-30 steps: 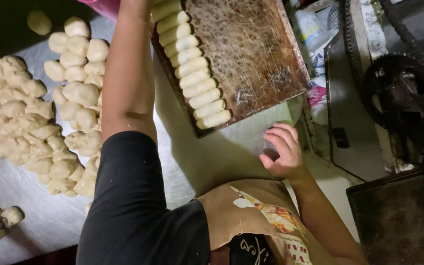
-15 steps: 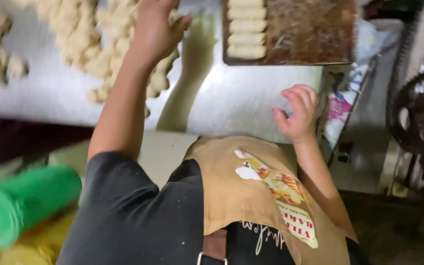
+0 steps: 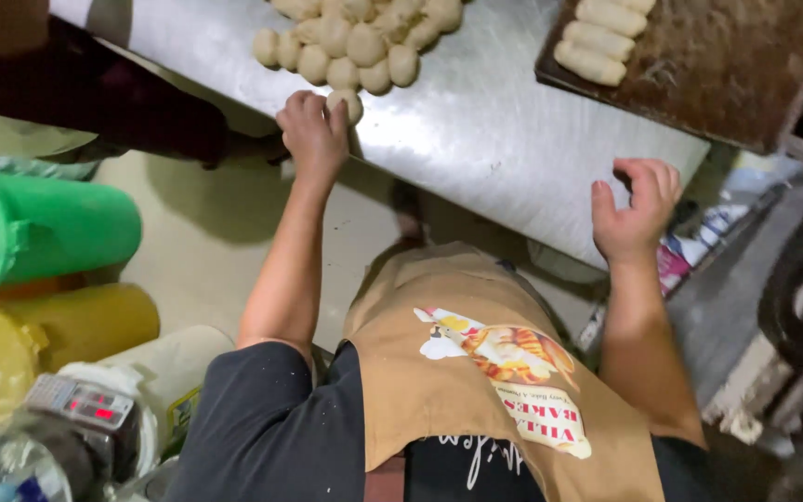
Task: The person is taking small portions of dough, flattening them, rolling them into cylinders, and placing them neatly on a baking tray.
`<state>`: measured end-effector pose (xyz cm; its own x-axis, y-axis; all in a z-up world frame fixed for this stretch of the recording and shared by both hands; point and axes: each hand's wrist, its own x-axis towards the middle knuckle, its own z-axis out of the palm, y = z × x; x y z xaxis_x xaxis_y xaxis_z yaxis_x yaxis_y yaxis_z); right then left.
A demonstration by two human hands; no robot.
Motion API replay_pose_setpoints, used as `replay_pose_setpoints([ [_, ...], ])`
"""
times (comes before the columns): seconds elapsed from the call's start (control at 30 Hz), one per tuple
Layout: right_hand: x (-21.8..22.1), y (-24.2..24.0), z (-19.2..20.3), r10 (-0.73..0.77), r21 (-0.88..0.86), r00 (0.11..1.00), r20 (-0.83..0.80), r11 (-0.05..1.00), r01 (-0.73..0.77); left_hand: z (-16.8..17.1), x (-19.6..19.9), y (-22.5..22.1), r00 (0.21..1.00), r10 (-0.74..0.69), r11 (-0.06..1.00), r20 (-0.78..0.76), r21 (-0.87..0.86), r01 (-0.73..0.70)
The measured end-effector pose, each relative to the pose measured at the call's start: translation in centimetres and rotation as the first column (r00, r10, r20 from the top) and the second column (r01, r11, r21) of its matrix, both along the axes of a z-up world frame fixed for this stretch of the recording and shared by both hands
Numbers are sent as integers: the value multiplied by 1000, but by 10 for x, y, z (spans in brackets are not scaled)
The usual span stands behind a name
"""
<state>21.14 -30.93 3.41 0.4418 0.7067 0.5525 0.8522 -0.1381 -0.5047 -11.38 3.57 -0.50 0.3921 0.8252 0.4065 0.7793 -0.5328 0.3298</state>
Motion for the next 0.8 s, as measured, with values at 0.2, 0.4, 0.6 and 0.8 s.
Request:
replay_pose_setpoints([
  [0.2,-7,15,-13,-90,5,995,50,996,90,42,103,-64,763,-226,799,606,-334,501],
  [0.4,-59,97,-25,-211,-424,960,-187,898,115,27,134,-45,296,-901,297,316,-45,954],
  [0.6,-119,158,12,-98,-737,995,-26,674,48,-3,117,-33,322,-943,308,81,-149,940],
  [0.8,-105,165,-5,-71,-631,977,203,753,186,17,128,-14,405,-910,410,-92,-40,911],
])
